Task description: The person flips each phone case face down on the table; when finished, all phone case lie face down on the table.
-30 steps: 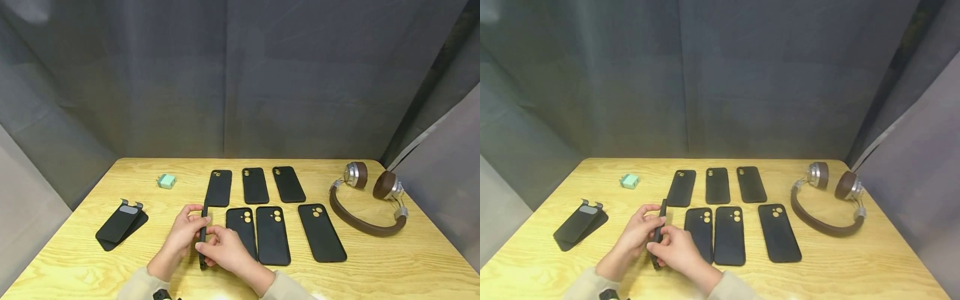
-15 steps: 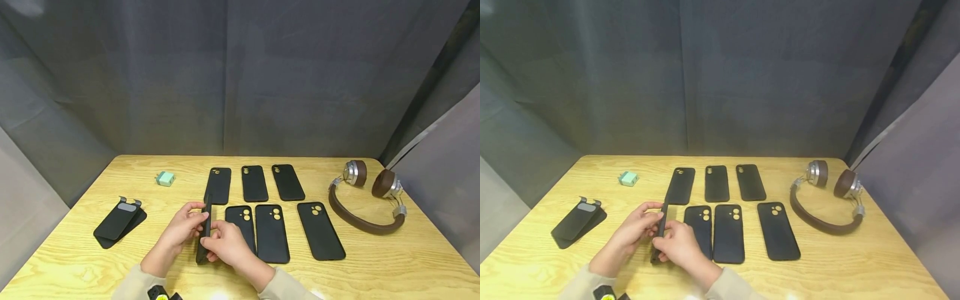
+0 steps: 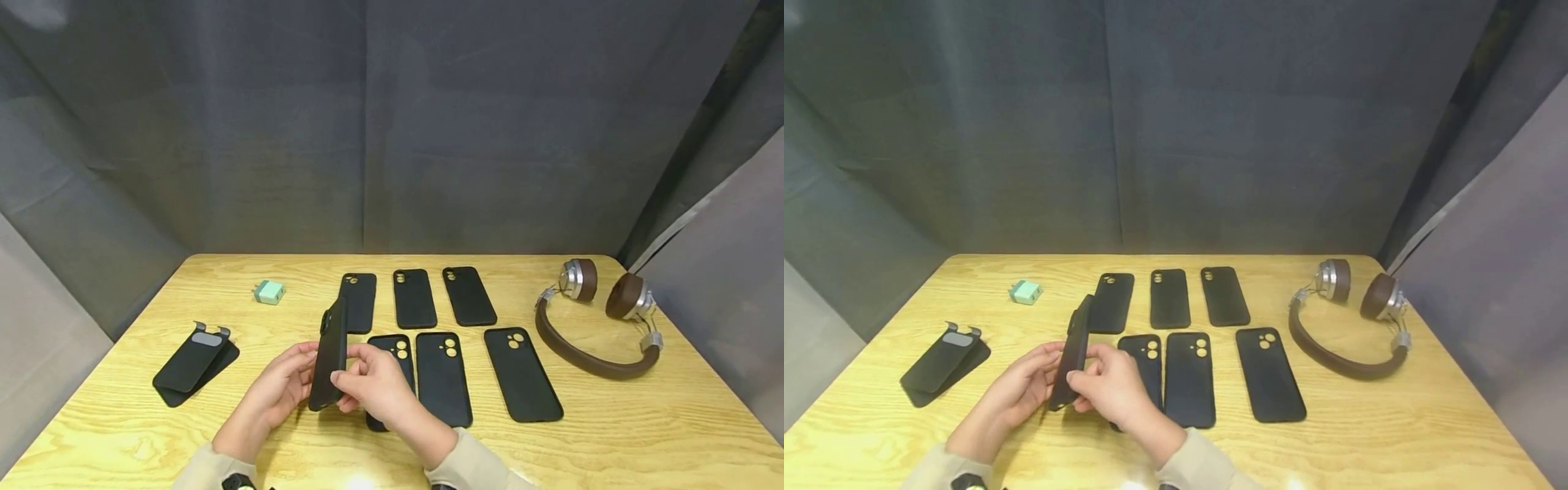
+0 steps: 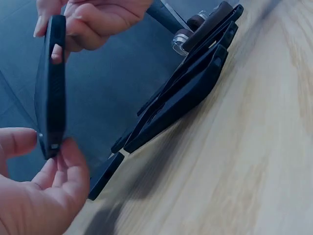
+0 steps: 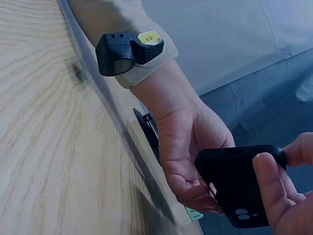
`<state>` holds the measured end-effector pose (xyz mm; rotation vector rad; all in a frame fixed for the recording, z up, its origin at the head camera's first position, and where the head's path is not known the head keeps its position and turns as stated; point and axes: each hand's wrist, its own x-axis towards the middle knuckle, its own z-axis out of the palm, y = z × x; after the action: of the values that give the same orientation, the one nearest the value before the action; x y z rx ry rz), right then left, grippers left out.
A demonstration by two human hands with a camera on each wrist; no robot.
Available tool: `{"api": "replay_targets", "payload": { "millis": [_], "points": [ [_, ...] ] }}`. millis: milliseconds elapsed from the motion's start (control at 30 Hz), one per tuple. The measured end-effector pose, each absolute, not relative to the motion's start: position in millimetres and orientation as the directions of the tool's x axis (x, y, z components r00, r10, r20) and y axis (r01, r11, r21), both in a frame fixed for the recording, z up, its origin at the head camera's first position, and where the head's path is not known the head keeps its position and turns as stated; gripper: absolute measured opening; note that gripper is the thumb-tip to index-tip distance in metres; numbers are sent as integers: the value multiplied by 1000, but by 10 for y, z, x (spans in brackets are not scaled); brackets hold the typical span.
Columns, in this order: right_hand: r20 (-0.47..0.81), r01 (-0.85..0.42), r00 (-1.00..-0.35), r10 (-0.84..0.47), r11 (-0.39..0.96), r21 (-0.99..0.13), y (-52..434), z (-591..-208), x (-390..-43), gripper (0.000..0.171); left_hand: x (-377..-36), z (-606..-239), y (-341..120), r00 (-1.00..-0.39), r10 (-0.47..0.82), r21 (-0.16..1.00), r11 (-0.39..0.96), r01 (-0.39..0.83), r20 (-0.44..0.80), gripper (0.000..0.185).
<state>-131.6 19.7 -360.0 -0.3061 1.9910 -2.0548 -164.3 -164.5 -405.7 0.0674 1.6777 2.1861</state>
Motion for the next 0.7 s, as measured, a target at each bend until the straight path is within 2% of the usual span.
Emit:
{"api": "replay_targets", "payload": {
  "millis": [100, 300, 433, 567, 700],
  "points": [
    [-36, 56, -943, -331, -51, -997, 203, -3614, -1319, 40, -1646, -4063, -1636, -929, 332, 928, -267, -261, -165, 16],
    [-59, 83, -947, -317, -65, -994, 221, -3691, -1349, 46, -1635, -4027, -1626, -973, 152, 929, -300, -215, -175, 15],
    [-72, 92, -944, -321, -47, -995, 237, -3764, -1374, 58, -1615, -4016, -1684, -977, 85, 952, -225, -209, -195, 18],
    [-94, 103, -933, -348, -8, -995, 236, -3852, -1384, 63, -1606, -4033, -1740, -974, 48, 966, -120, -227, -222, 25],
    [-143, 131, -920, -364, 57, -990, 208, -3941, -1366, 67, -1604, -4065, -1772, -976, 17, 975, 38, -217, -218, 33]
  ]
}}
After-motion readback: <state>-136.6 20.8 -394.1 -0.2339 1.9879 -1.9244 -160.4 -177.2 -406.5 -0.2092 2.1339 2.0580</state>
